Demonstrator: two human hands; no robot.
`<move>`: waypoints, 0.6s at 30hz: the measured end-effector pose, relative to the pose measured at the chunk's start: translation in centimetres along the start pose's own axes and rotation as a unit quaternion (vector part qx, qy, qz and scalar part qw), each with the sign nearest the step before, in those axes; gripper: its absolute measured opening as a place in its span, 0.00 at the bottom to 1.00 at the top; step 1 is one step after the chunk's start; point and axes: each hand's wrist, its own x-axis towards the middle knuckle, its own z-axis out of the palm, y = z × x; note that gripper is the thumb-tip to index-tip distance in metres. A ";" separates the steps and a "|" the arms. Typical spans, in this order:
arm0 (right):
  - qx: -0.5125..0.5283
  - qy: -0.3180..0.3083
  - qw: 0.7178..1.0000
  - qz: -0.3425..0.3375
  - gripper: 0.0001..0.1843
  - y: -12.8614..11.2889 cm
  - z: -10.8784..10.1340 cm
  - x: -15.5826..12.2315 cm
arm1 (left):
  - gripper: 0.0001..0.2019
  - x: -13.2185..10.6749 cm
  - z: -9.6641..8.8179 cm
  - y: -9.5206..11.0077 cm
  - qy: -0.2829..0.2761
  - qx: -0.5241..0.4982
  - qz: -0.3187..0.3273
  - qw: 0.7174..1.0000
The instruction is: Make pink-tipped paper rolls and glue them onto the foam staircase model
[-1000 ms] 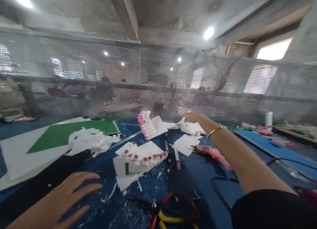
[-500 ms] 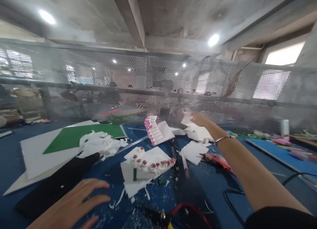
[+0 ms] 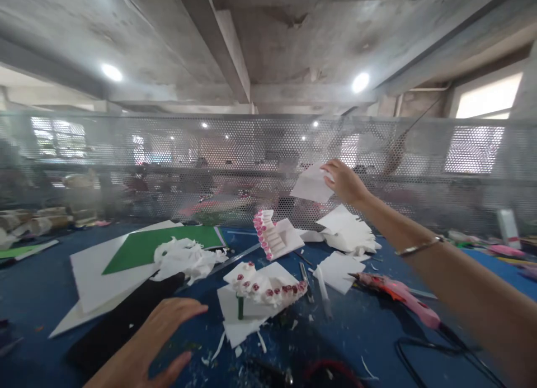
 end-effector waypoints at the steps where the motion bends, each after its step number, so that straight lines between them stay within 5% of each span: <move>1: 0.009 0.009 1.000 -0.015 0.15 -1.2 -1.0 -0.2 | 0.17 0.3 -0.1 0.1 0.004 -0.011 -0.004 1.000; 4: 0.042 0.031 0.997 -0.061 0.11 -5.3 -3.9 -2.1 | 0.24 1.8 -0.7 1.2 -0.003 -0.043 0.015 0.999; 7: 0.207 0.010 0.973 -0.103 0.05 -9.6 -6.4 -5.0 | 0.35 4.4 -1.3 3.7 0.020 -0.070 0.011 0.997; 13: 0.432 -0.095 0.897 -0.023 0.03 -14.0 -9.1 -9.2 | 0.50 10.2 -2.7 8.5 0.040 -0.087 0.057 0.994; 18: 0.482 -0.105 0.867 0.073 0.05 -11.9 -8.1 -9.7 | 0.12 11.5 -3.1 9.3 -0.241 -0.198 0.038 0.949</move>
